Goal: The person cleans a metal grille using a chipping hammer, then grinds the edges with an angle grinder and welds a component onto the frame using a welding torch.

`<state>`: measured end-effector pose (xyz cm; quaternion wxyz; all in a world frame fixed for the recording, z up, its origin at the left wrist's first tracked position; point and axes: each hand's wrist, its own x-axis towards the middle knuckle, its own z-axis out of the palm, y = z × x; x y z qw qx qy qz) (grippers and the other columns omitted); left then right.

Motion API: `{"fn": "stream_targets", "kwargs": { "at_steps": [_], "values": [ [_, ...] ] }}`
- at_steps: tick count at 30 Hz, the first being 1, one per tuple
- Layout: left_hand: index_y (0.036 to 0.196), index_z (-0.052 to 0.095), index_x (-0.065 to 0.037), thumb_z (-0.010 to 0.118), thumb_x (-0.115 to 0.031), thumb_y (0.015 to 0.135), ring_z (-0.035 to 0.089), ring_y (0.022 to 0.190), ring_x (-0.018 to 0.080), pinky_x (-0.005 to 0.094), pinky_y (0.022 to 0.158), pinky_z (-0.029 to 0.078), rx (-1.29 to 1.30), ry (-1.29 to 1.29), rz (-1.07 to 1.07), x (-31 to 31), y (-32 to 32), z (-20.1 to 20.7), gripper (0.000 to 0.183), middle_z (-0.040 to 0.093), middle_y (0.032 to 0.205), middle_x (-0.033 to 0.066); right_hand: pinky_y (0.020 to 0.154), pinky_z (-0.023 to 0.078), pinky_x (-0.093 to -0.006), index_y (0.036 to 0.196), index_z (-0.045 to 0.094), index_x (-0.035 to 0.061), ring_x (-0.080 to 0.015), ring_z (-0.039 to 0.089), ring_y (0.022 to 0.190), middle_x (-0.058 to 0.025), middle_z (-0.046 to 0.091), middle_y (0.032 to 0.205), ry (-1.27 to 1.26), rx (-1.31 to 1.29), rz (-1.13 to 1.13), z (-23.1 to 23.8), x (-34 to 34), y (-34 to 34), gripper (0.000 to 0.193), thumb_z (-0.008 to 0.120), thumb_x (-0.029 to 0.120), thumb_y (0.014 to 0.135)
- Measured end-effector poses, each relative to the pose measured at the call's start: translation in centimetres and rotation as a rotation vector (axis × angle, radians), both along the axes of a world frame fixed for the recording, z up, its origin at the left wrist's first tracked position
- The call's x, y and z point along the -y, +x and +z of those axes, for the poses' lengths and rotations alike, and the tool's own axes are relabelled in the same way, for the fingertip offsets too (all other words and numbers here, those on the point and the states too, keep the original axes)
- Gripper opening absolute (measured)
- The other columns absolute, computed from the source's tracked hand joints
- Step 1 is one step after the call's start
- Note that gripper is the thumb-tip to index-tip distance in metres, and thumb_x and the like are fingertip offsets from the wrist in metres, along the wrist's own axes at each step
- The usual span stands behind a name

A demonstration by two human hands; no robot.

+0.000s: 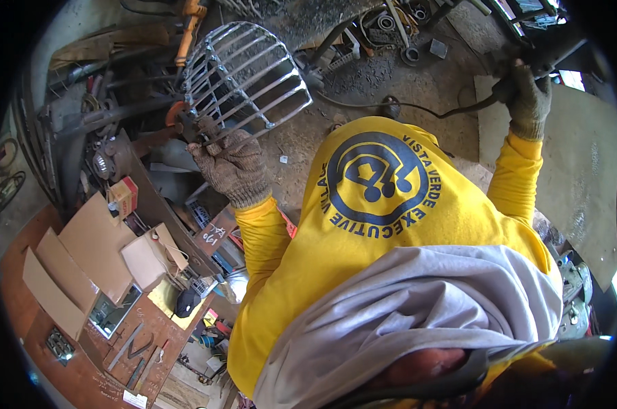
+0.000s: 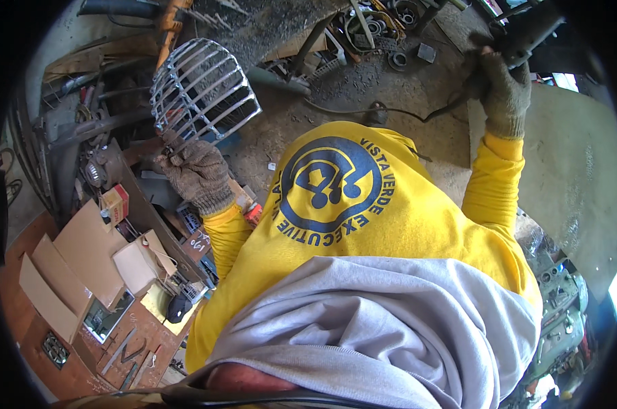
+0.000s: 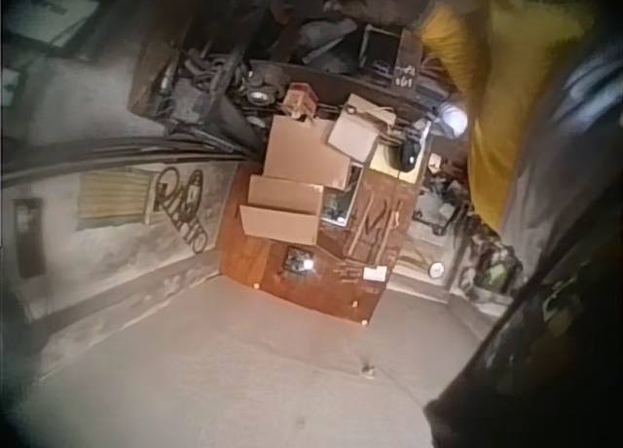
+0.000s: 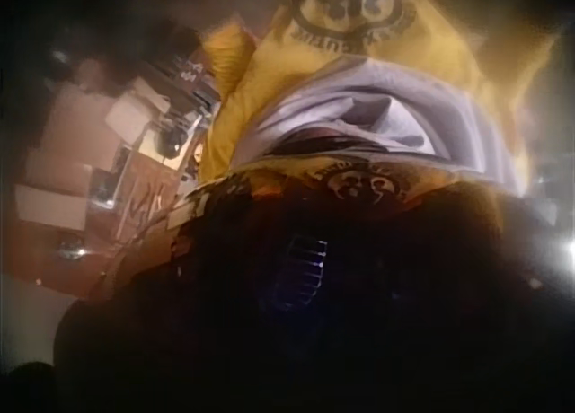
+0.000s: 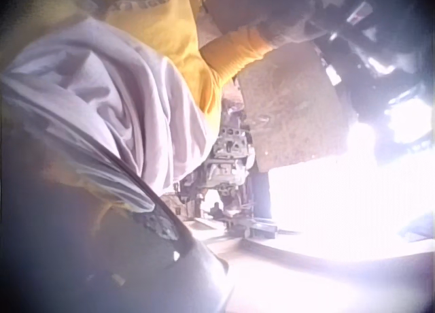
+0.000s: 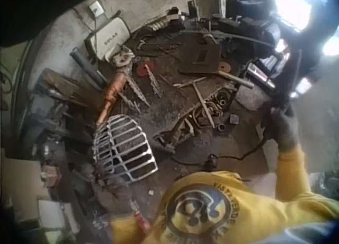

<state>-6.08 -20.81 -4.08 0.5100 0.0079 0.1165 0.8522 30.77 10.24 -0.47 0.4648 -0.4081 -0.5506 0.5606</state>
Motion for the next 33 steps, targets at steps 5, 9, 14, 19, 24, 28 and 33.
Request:
{"fn": "stream_targets", "kwargs": {
  "at_steps": [5, 9, 14, 19, 24, 28, 33],
  "values": [
    [0.119, 0.058, -0.016, 0.068, -0.034, 0.088, 0.058, 0.065, 0.0061, 0.0209, 0.055, 0.046, 0.091, 0.029, 0.011, 1.6, -0.8, -1.4, 0.037, 0.064, 0.076, -0.0027, 0.061, 0.052, -0.0308, 0.133, 0.046, 0.0005, -0.0176, 0.061, 0.070, -0.0080, 0.061, 0.088, -0.150, -0.108, 0.163, -1.4, 4.0, 0.3, 0.051, 0.063, 0.026, 0.093],
    [0.122, 0.058, -0.017, 0.066, -0.037, 0.089, 0.056, 0.064, 0.0081, 0.0222, 0.054, 0.046, 0.071, -0.027, 0.005, 3.8, -1.4, -4.4, 0.039, 0.063, 0.077, -0.0022, 0.063, 0.055, -0.0306, 0.131, 0.047, -0.0026, -0.0182, 0.064, 0.073, -0.0085, 0.063, 0.090, -0.091, 0.074, 0.156, -1.8, 7.8, -0.2, 0.052, 0.065, 0.028, 0.093],
    [0.128, 0.055, -0.009, 0.060, -0.039, 0.092, 0.055, 0.069, 0.0125, 0.0242, 0.056, 0.047, -0.005, -0.023, -0.005, 2.0, -2.7, -5.6, 0.047, 0.063, 0.080, -0.0005, 0.065, 0.056, -0.0289, 0.127, 0.051, -0.0029, -0.0164, 0.066, 0.074, -0.0080, 0.064, 0.091, -0.005, 0.298, 0.097, -0.7, 7.8, -2.1, 0.044, 0.068, 0.014, 0.090],
    [0.126, 0.055, -0.004, 0.059, -0.038, 0.093, 0.056, 0.077, 0.0135, 0.0263, 0.063, 0.049, -0.117, 0.019, 0.138, -1.4, -3.6, -7.4, 0.047, 0.061, 0.084, 0.0018, 0.066, 0.052, -0.0249, 0.122, 0.055, 0.0006, -0.0110, 0.062, 0.073, -0.0051, 0.065, 0.088, 0.084, 0.494, 0.159, 0.9, 5.8, -4.0, 0.041, 0.072, 0.015, 0.087],
    [0.121, 0.057, -0.004, 0.058, -0.034, 0.095, 0.057, 0.080, 0.0141, 0.0288, 0.068, 0.049, -0.065, 0.044, 0.186, -2.4, -4.1, -7.9, 0.040, 0.061, 0.089, 0.0028, 0.067, 0.052, -0.0290, 0.115, 0.056, 0.0028, -0.0148, 0.065, 0.072, -0.0074, 0.067, 0.081, 0.191, 0.601, 0.248, 0.1, 4.8, -4.2, 0.043, 0.077, 0.023, 0.083],
    [0.118, 0.058, -0.004, 0.060, -0.029, 0.094, 0.058, 0.083, 0.0136, 0.0294, 0.068, 0.048, -0.081, -0.111, 0.323, -5.7, -4.7, -7.4, 0.036, 0.061, 0.089, 0.0022, 0.067, 0.052, -0.0294, 0.114, 0.056, 0.0026, -0.0181, 0.068, 0.073, -0.0096, 0.069, 0.079, 0.245, 0.659, 0.268, -0.2, 1.5, -6.1, 0.045, 0.077, 0.027, 0.082],
    [0.115, 0.060, -0.008, 0.060, -0.026, 0.094, 0.059, 0.076, 0.0135, 0.0295, 0.069, 0.052, -0.113, -0.183, 0.294, -5.5, -6.4, -8.3, 0.028, 0.065, 0.096, 0.0014, 0.066, 0.053, -0.0308, 0.114, 0.056, 0.0023, -0.0187, 0.069, 0.073, -0.0106, 0.069, 0.080, 0.245, 0.674, 0.291, -0.2, 1.1, -6.4, 0.046, 0.077, 0.029, 0.082]
  ]
}}
